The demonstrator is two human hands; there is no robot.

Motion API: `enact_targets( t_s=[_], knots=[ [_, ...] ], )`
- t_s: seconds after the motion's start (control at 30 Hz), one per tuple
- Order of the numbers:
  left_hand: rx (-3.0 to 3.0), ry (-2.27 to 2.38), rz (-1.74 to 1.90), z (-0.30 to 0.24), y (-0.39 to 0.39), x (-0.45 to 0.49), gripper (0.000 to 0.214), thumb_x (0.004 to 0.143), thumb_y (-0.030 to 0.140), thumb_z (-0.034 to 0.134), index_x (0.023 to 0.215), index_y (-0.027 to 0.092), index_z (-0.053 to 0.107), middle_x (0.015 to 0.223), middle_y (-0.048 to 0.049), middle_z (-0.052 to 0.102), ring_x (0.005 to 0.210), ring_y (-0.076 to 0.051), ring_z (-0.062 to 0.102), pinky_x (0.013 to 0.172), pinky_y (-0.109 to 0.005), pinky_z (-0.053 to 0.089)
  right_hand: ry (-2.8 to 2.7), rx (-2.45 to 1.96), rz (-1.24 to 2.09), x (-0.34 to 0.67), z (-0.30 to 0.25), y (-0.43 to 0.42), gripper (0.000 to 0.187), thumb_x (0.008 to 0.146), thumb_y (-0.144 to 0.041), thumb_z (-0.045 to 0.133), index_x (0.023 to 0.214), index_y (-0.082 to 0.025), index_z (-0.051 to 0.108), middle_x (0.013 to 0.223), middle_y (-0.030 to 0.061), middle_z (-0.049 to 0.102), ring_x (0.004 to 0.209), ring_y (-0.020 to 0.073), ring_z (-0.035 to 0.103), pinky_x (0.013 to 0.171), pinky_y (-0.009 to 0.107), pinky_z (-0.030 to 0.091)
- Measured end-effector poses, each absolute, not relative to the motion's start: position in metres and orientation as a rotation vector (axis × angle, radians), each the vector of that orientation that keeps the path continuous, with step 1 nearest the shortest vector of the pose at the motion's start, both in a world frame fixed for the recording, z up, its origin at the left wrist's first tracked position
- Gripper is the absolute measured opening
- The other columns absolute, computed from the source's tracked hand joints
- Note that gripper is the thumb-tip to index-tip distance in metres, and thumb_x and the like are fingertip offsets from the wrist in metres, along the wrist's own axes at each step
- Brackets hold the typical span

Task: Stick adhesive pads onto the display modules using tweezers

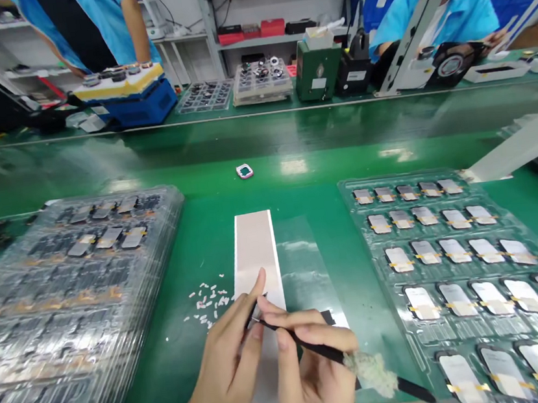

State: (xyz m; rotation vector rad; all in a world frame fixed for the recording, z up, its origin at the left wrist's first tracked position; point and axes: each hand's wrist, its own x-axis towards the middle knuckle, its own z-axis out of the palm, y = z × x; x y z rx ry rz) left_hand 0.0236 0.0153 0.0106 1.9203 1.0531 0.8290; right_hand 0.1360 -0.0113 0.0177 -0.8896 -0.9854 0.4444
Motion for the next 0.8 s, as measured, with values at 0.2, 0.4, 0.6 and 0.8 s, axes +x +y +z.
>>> enact_targets(
  t_s=[0.2,0.4,0.6,0.8],
  knots=[
    [1.904,1.045,0.814,0.011,0.015,0.0221,0.052,0.105,0.025,0.033,0.157,0.029,0.028,0.096,-0.0045,0.06,0.09,-0.019,0.058,0.084,-0.028,0.049,-0.979,-0.889,0.478,0.1369,0.0142,-0.0107,0.027,0.092,0.003,0.049,0.104,-0.021,0.05,0.094,0.003,0.072,0.097,0.0184,0.074,0.085,0.031,0.065],
    [1.895,1.062,0.806,0.0108,0.0148,0.0223,0.054,0.105,0.025,0.034,0.157,0.033,0.026,0.099,-0.0045,0.06,0.093,-0.02,0.057,0.088,-0.029,0.047,-0.979,-0.898,0.477,0.1373,0.0108,-0.0114,0.027,0.092,0.004,0.049,0.104,-0.02,0.049,0.094,0.0033,0.072,0.098,0.0185,0.074,0.085,0.031,0.064],
    [1.883,1.057,0.794,0.0101,0.0144,0.022,0.055,0.105,0.025,0.035,0.157,0.036,0.024,0.107,-0.0049,0.062,0.099,-0.02,0.057,0.092,-0.031,0.047,-0.979,-0.9,0.487,0.138,0.0099,-0.0106,0.027,0.092,0.003,0.049,0.104,-0.021,0.049,0.094,0.0033,0.072,0.098,0.0186,0.074,0.085,0.032,0.065],
    [1.872,1.083,0.784,0.0113,0.0145,0.0237,0.053,0.105,0.025,0.034,0.157,0.038,0.025,0.1,-0.0035,0.061,0.095,-0.019,0.057,0.089,-0.03,0.048,-0.988,-0.907,0.465,0.138,0.0118,-0.0094,0.027,0.09,0.005,0.049,0.102,-0.02,0.05,0.094,0.0028,0.073,0.097,0.0177,0.074,0.085,0.029,0.064]
  ],
)
